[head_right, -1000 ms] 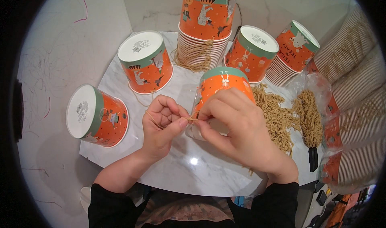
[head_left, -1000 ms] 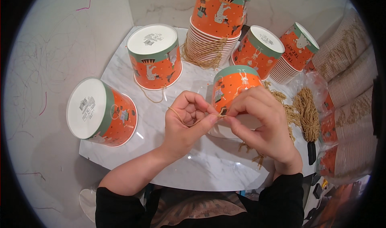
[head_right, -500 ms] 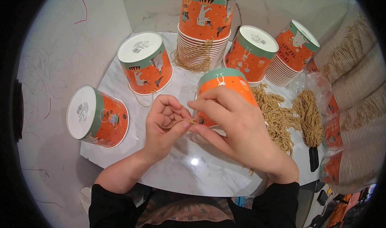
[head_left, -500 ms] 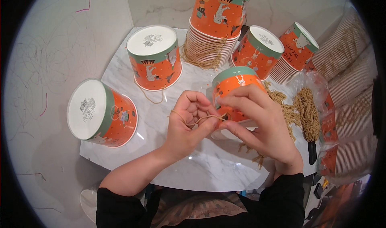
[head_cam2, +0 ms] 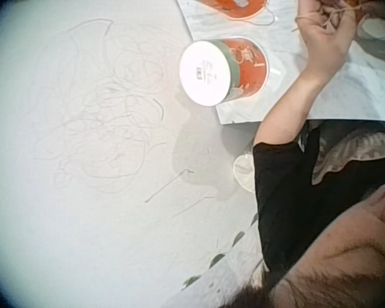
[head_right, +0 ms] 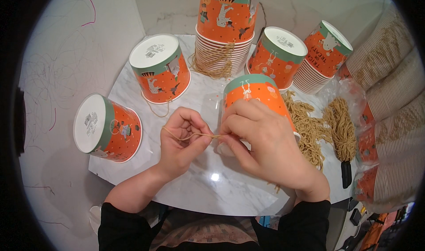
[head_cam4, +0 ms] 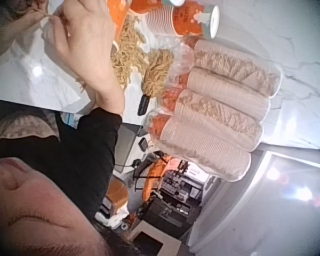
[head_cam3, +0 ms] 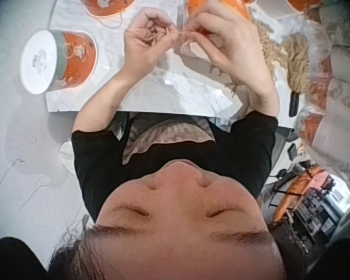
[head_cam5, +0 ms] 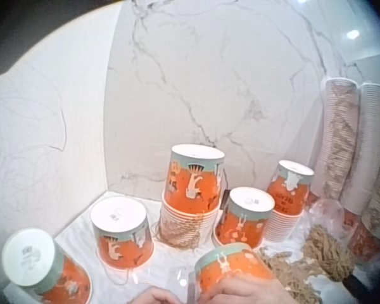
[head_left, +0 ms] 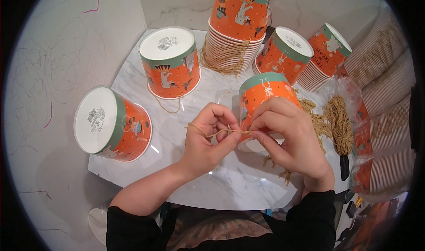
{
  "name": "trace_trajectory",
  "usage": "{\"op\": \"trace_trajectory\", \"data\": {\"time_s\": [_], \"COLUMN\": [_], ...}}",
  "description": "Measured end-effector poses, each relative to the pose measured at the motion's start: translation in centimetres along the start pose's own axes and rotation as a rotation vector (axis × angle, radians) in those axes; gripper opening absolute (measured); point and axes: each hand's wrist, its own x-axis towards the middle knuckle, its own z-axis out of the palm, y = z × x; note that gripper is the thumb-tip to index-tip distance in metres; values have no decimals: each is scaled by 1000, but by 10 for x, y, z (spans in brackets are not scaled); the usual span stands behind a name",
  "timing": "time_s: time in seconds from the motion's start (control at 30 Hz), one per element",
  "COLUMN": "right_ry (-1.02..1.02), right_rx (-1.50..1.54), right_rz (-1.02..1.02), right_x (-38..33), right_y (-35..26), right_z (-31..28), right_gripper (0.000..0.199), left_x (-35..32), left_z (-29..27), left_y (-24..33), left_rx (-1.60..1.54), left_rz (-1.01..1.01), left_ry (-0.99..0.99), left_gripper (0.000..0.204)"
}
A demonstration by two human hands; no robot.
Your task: Attach string handles to printed paper buckets.
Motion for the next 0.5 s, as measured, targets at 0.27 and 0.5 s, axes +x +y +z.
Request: {"op": "trace_trajectory", "data": {"time_s": [0.27,0.5], "right_ry": [-5,-1], "right_rx": [75,148], "right_rz": [42,80], "right_x": [-2,1], "right_y": [1,-1], "right_z": [1,1], "right_gripper": [11,11], "left_x": [-1,-2], "left_z": [3,1], "left_y": [6,5], "left_rx": [2,-15], "left_rz": [-80,-67], "left_ry": [-1,13], "left_gripper": [14,16]}}
